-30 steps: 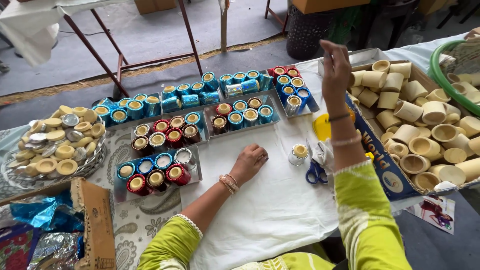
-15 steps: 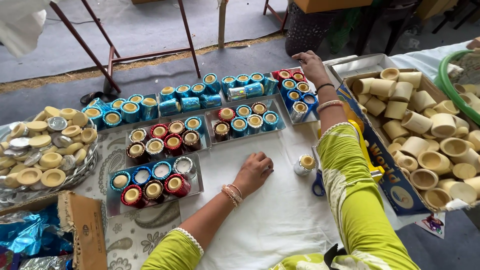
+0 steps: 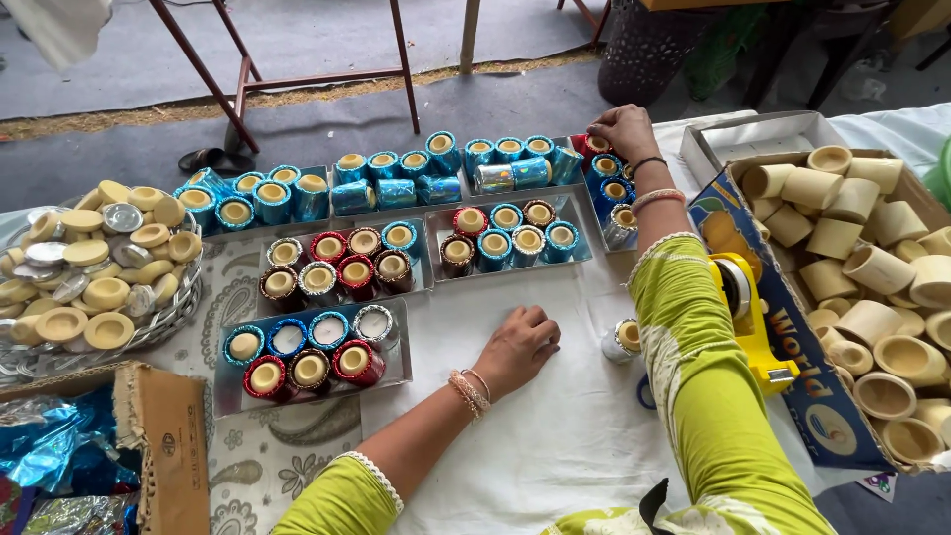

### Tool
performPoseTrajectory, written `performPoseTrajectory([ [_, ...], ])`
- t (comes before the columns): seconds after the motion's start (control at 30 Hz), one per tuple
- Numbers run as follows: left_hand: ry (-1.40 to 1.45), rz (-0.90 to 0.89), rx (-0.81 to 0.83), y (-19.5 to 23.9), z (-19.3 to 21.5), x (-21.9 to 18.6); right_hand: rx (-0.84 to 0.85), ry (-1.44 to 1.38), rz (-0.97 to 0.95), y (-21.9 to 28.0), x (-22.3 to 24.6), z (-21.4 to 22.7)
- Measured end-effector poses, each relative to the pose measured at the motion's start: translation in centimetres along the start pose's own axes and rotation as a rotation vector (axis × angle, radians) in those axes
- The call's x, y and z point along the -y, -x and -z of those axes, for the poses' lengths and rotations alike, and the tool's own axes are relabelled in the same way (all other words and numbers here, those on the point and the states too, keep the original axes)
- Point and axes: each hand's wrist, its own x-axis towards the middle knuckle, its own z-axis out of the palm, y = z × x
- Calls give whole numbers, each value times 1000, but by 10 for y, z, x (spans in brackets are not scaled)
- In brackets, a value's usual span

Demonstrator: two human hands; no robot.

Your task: The person assembles small candles by placing wicks into wooden cups and wrapping them in colorful foil. They handle the cups and foil by hand, arranging the finished items into metal trays on the table.

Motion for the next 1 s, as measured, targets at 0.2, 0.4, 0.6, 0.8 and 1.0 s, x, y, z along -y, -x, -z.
performPoseTrajectory([
  [0.2, 1, 7, 6, 0, 1, -1, 49, -56, -23, -3, -10, -1],
  [0.4, -47, 41, 44, -2, -1, -1, 60, 38, 121, 5, 7, 11],
  [0.6, -52, 41, 47, -2, 1, -3, 120, 119, 126, 7, 13, 15],
  [0.8, -41, 25, 37, -1, -1, 0, 176, -49, 82, -4, -4, 10],
  [1.0, -16, 30, 36, -1, 0, -1, 145, -54, 25, 2, 10, 11],
])
